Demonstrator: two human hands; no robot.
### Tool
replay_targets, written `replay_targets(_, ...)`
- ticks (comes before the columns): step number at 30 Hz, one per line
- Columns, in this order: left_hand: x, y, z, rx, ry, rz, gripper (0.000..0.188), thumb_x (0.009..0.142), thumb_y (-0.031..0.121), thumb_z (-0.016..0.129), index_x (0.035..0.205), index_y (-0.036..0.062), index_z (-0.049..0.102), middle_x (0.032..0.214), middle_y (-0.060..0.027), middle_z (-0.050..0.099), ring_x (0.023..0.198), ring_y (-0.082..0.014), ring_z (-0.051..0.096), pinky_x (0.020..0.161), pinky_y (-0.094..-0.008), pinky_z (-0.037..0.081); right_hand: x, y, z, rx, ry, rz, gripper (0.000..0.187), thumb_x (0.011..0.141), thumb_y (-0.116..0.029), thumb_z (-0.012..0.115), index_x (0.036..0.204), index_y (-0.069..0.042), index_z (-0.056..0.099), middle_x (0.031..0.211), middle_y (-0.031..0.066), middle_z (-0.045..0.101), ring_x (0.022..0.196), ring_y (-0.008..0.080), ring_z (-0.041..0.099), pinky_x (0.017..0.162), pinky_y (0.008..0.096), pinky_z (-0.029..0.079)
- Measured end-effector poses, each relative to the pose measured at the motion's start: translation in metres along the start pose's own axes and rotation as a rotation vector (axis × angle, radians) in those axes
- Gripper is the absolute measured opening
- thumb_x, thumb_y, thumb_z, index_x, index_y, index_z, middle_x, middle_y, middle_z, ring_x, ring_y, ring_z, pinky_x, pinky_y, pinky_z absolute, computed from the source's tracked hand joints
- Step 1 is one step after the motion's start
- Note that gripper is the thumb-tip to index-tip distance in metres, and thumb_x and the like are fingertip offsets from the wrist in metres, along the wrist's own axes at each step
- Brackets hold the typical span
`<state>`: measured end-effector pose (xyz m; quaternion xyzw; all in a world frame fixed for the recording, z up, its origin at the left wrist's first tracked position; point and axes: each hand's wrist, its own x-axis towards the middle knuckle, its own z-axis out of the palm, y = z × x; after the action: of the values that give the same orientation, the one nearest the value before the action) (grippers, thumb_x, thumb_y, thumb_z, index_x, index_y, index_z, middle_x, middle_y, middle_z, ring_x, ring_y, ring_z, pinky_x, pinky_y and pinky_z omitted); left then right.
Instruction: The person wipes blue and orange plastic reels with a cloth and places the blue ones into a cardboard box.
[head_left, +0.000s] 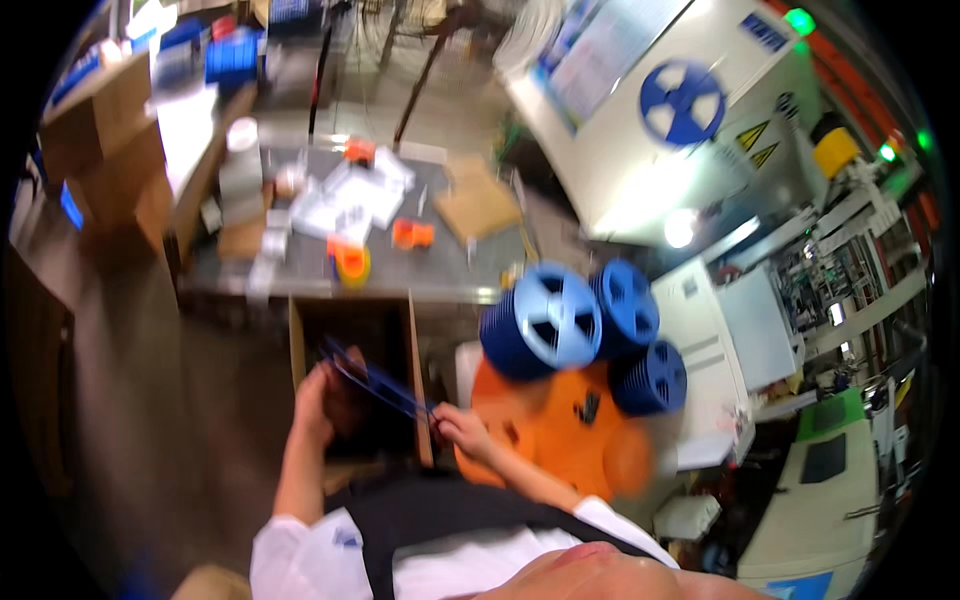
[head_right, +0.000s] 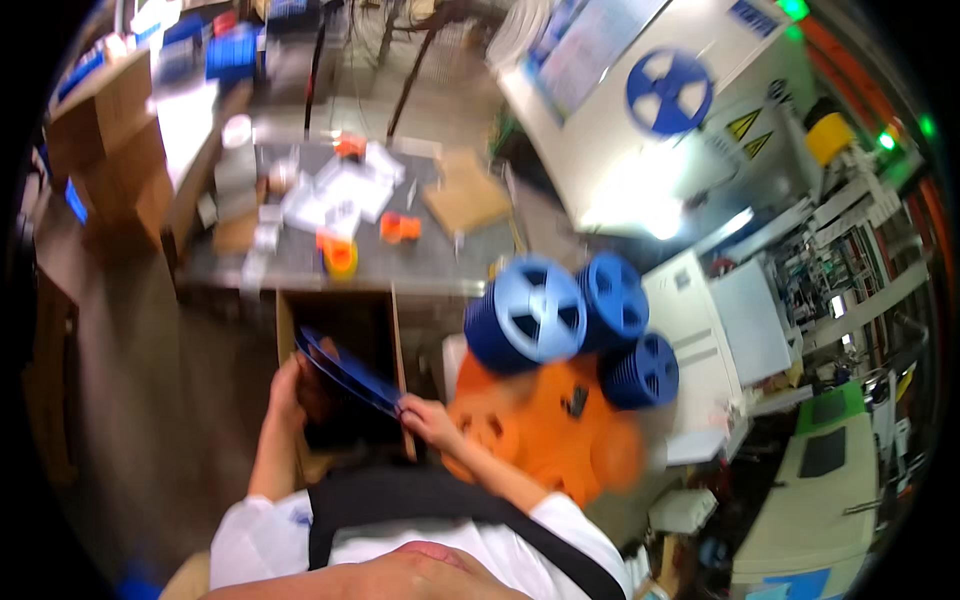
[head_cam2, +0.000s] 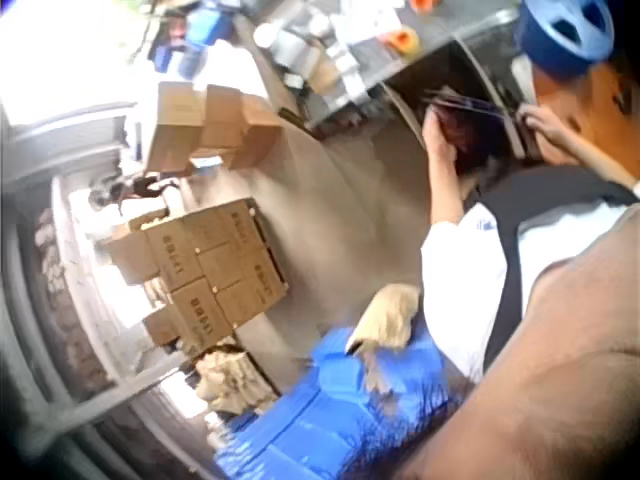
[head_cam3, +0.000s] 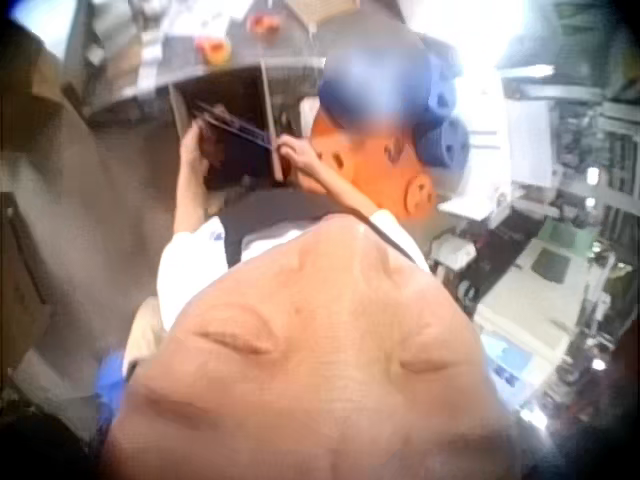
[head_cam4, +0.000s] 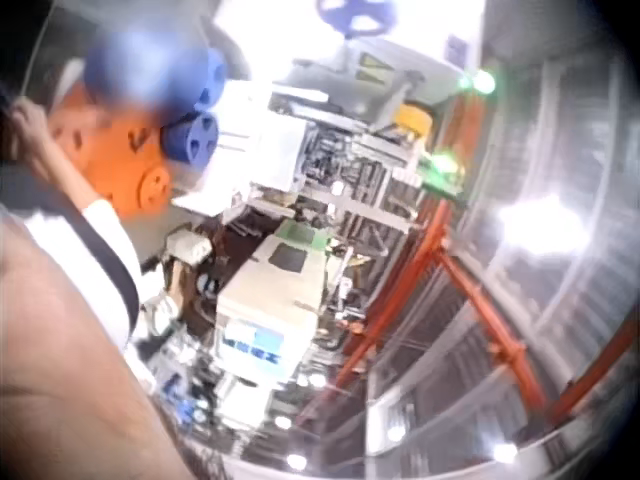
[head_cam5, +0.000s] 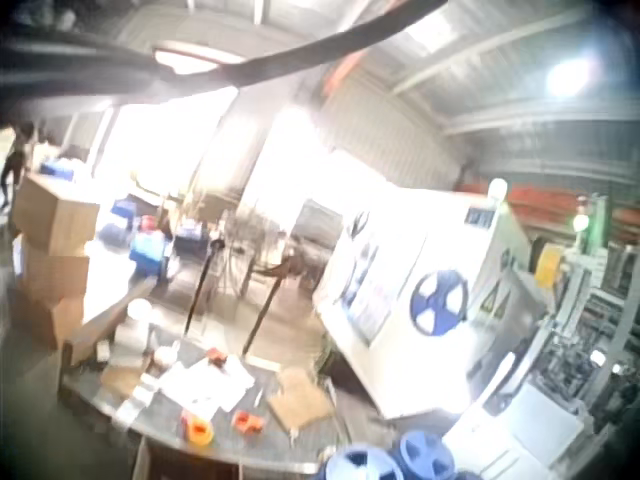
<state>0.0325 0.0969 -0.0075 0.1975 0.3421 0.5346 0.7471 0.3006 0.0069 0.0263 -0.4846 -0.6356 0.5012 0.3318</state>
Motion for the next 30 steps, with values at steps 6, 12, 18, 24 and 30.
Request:
replay_targets(6,0.014,-0.025,-0.013,-0.118,-0.221,-0.202,0.031,0.085,0.027,0.063,0.109,0.0071,0.059,0.093,-0.0064,0.064,0.085,-0.021,0.062,0.074,-0.0363,0.053,-0.003,-0.005,0.015,0.734,0.241,0.203,0.043,0.099,-0.04,0.036,0.087,-0.005,0.057,0.065,0.0029,0.056,0.055,0.013,0.054,0.053,0.0251,0.044)
replay_targets(12,0.001,-0.015,-0.018,0.075,-0.195,0.165,0.048,0.083,0.013,0.057,0.128,-0.001,0.045,0.118,-0.0124,0.057,0.105,-0.0269,0.059,0.092,-0.0398,0.048,0.011,0.011,0.013,1.098,0.49,0.312,0.056,0.095,-0.056,0.033,0.084,-0.006,0.055,0.058,0.0055,0.053,0.048,0.0184,0.051,0.052,0.0314,0.045)
replay_targets(18,0.026,0.017,-0.033,-0.304,-0.628,0.158,0.052,0.078,0.025,0.062,0.121,-0.0005,0.046,0.095,-0.013,0.061,0.08,-0.0251,0.061,0.066,-0.0362,0.053,0.008,-0.056,-0.059,1.333,0.799,-0.196,0.051,0.094,-0.057,0.037,0.077,-0.011,0.05,0.05,0.0004,0.04,0.041,0.0153,0.036,0.05,0.0323,0.036)
replay_targets(24,-0.017,0.02,-0.021,-0.121,-0.002,0.106,0.048,0.086,0.013,0.042,0.133,0.0045,0.043,0.121,-0.0167,0.054,0.103,-0.0346,0.059,0.079,-0.0487,0.054,-0.017,-0.09,-0.082,1.609,0.67,-0.375,0.04,0.096,-0.043,0.043,0.079,-0.008,0.053,0.053,-0.0001,0.043,0.043,0.0118,0.041,0.058,0.0318,0.049)
replay_targets(30,-0.028,0.006,-0.057,-0.143,0.136,0.06,0.043,0.089,0.01,0.039,0.131,0.0018,0.043,0.124,-0.016,0.052,0.11,-0.0318,0.056,0.091,-0.0452,0.049,-0.027,-0.132,-0.064,1.499,0.697,-0.198,0.04,0.096,-0.045,0.043,0.081,-0.009,0.053,0.056,-0.0018,0.045,0.048,0.0106,0.045,0.06,0.0304,0.049)
